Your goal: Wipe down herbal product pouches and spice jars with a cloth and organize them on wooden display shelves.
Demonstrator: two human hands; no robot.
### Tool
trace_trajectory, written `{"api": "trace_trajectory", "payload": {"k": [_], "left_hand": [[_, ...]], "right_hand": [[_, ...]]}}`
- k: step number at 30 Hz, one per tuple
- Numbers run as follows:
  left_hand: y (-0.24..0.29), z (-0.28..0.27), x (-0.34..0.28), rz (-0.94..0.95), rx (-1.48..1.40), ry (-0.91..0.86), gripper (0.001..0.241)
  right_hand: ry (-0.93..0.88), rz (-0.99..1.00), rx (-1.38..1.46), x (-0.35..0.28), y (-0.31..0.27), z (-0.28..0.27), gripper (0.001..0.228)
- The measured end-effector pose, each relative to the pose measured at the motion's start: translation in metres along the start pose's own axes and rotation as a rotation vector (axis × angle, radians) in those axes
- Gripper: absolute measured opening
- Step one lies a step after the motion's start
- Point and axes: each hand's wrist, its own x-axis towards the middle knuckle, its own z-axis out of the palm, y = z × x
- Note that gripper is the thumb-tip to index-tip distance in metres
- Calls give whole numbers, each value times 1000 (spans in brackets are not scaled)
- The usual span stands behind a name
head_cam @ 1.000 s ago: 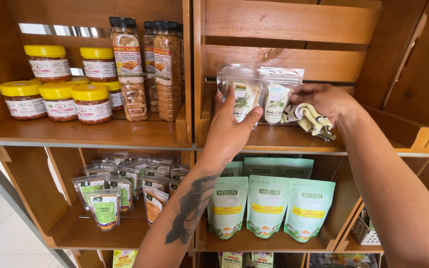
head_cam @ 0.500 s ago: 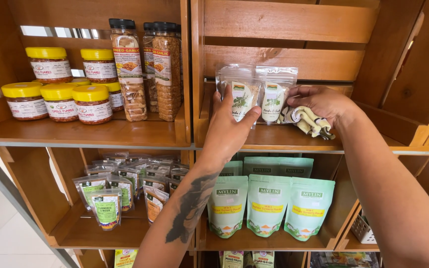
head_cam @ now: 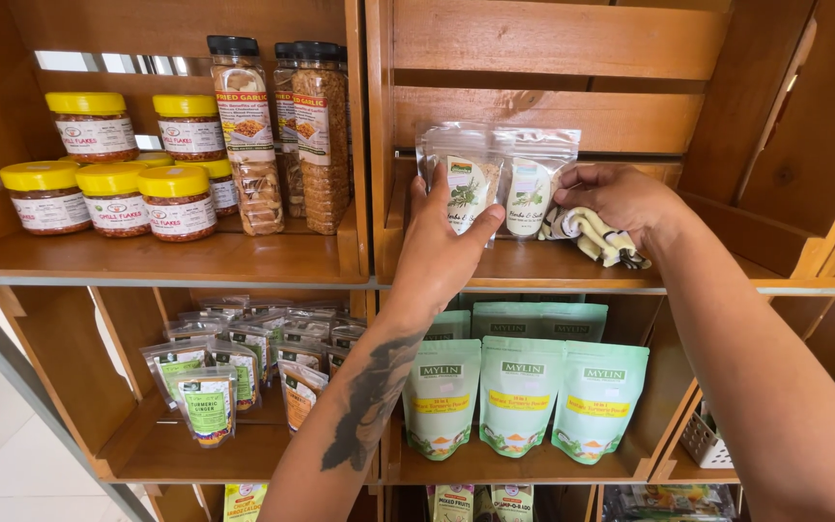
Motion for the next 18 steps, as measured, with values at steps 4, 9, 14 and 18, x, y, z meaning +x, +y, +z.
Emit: {"api": "trace_trajectory", "payload": {"k": [4, 9, 14, 18], "left_hand": [[-3, 0, 2, 12, -1, 6, 94], [0, 0, 1, -1, 2, -2, 95], [-1, 0, 2, 9, 9, 0, 96], [4, -2, -1, 26, 29, -1, 95]], "right_hand": [[24, -2, -29, -5, -1, -2, 28], [-13, -2, -21, -18, -10, -5, 31], [-44, 21, -24, -20, -12, -11, 34], [-61, 38, 0, -29, -18, -19, 38]]}}
